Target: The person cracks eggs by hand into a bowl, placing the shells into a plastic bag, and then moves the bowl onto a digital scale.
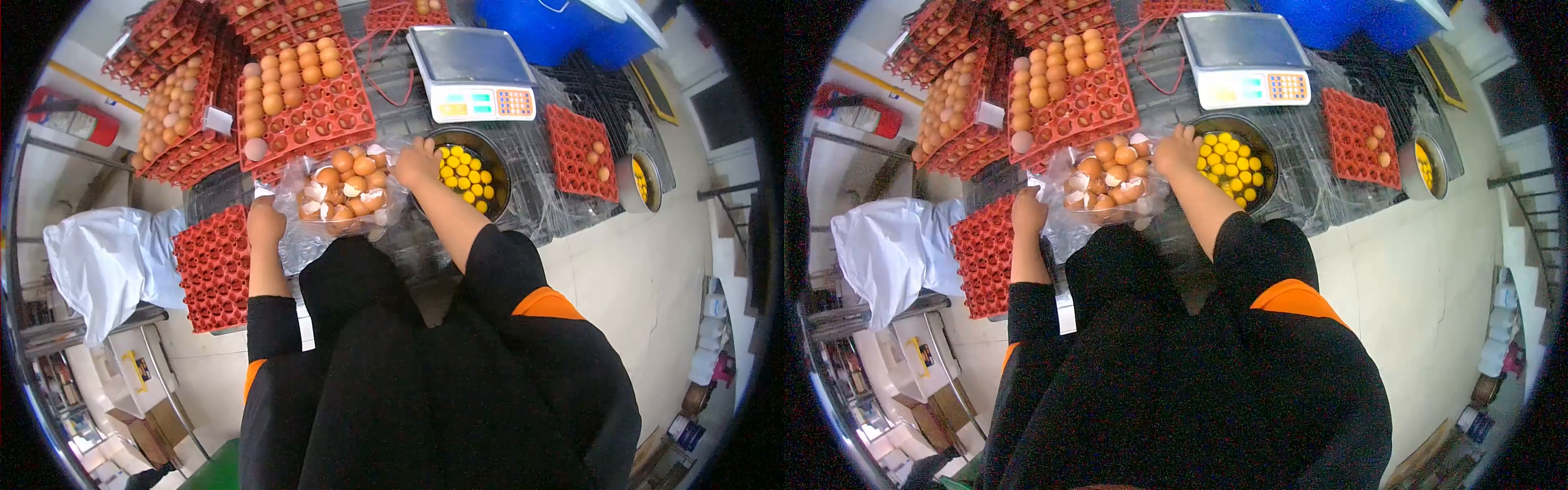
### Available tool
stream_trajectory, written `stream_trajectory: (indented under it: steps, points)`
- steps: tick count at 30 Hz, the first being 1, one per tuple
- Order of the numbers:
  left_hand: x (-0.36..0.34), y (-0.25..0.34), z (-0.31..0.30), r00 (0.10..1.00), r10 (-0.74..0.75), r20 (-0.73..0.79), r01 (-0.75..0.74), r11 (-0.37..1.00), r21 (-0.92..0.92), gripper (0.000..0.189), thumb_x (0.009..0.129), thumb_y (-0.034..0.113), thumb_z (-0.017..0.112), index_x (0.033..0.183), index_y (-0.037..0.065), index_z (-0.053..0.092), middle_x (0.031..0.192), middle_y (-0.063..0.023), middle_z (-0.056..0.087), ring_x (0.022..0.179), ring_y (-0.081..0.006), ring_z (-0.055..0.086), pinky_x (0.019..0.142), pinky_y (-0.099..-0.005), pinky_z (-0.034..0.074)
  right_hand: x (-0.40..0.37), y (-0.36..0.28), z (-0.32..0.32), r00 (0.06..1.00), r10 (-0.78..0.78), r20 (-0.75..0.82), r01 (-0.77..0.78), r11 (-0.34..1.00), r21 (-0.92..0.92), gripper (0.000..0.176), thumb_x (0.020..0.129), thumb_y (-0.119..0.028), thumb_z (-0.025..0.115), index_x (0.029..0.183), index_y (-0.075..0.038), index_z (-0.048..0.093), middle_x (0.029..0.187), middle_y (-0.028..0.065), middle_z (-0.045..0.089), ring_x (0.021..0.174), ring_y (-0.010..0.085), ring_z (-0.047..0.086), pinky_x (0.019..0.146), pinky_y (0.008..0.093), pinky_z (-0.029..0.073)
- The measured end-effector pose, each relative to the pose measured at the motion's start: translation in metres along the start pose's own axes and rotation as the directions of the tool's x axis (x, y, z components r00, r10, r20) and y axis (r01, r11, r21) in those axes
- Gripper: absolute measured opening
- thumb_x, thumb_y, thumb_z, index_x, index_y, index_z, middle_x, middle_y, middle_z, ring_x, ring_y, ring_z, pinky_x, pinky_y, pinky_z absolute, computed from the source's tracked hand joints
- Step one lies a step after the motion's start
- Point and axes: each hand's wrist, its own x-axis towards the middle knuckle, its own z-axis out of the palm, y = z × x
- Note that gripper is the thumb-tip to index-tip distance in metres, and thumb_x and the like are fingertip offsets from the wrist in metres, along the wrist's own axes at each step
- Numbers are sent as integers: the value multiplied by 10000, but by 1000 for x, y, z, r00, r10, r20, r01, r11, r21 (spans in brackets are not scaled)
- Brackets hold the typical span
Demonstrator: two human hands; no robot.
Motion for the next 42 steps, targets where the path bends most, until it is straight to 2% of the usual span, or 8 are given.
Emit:
stream_trajectory:
  steps: [6,9,18,24,29,34,36,42]
  points:
    - [-33,-20,-5,949,-60,-311,0,982,-189,452,658,20,517,1108,-5,559,1160,-175,522,1078,-314,496,914,-351,405,8,3,15,987,146,-72,-117,944,309,273,743,-292,627,898,-71,664,992,91,550,899,257,486,768,386,386]
    - [-41,-20,-10,912,-41,-408,-63,969,-239,473,650,16,533,1122,-8,552,1149,-176,525,1078,-317,496,914,-352,400,4,16,4,994,96,47,-84,434,897,165,802,-178,582,840,-22,620,602,13,532,534,154,472,549,274,389]
    - [-46,23,-109,757,2,-653,-281,903,-323,482,647,-31,538,1128,-4,560,1122,-136,544,923,-226,550,744,-272,436,-39,-22,-146,999,-36,10,-15,-151,988,144,861,-166,542,833,-38,600,695,20,571,605,126,499,606,268,417]
    - [-65,0,-71,832,-42,-553,-170,930,-327,447,657,-12,553,1103,-1,569,1104,-151,554,956,-258,549,815,-306,433,-23,-40,-118,980,-175,89,-49,221,974,174,862,-204,540,890,-51,619,733,18,596,645,121,513,629,303,431]
    - [-91,17,-124,806,-117,-580,-199,869,-453,457,671,-31,536,1126,4,553,1107,-155,541,1010,-276,528,869,-316,417,-45,-63,-199,983,-182,-38,16,-117,993,179,849,-169,546,953,-34,602,724,29,602,600,124,518,547,278,435]
    - [-97,18,-84,774,94,-626,-302,924,-235,473,685,-46,513,1152,24,540,1160,-157,515,1049,-287,512,895,-330,404,-9,-55,-140,925,-369,-86,276,500,821,318,841,-319,561,862,-15,651,765,72,635,657,155,562,608,307,460]
    - [-113,29,-76,871,-73,-486,-179,874,-451,450,700,-14,572,1148,28,546,1224,-174,462,1103,-309,475,923,-358,385,-27,-35,-136,942,-321,-97,265,534,803,397,828,-393,565,902,-14,656,803,98,645,683,163,577,636,302,464]
    - [-131,66,-112,607,-102,-788,-289,895,-339,407,724,73,663,1114,15,559,1306,-209,353,1178,-334,396,968,-389,336,-59,89,-140,974,187,-129,48,386,921,397,823,-354,595,1038,-21,610,931,76,632,782,150,568,658,287,456]
